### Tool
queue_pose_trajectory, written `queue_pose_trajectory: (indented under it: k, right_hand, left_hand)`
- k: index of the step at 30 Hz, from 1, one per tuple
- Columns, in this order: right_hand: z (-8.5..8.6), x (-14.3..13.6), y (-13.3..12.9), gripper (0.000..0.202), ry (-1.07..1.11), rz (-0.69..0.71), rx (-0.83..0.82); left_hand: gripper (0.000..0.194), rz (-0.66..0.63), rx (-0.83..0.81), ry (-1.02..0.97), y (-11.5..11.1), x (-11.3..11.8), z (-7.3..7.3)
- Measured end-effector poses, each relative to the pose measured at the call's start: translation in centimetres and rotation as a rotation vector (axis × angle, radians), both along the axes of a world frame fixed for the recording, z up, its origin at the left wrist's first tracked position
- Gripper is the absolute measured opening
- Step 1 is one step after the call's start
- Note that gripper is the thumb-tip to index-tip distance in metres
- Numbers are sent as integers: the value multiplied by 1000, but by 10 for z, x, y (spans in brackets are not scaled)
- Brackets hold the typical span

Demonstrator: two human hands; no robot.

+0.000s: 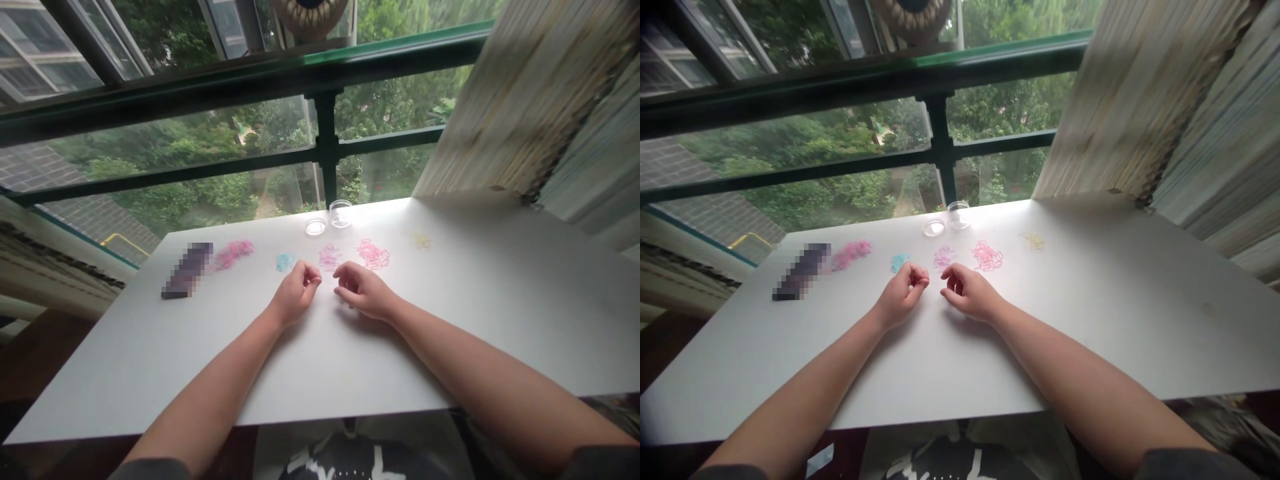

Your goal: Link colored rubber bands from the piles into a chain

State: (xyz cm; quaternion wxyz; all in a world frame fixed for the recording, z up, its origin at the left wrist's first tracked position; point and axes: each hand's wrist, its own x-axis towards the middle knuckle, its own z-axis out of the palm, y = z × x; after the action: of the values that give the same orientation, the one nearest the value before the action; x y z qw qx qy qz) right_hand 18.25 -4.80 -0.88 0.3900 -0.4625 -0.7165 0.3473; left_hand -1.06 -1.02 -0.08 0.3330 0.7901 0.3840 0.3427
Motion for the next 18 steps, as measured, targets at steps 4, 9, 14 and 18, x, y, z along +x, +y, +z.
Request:
queue_pose_trajectory:
  k: [4, 9, 14, 18]
  right_hand:
    - [1, -2, 0, 20, 24, 4, 19]
    - [3, -3, 0, 13, 51, -21, 39]
    - [2, -3, 1, 7, 20, -24, 17]
    - [2, -2, 1, 10, -2, -4, 5]
  left_hand:
    - [9, -22, -21, -38, -4, 3, 0]
    - [12, -70, -106, -63, -8, 7, 1]
    - [19, -98, -220, -138, -8, 7, 1]
    - [23, -103, -287, -191, -4, 5, -2]
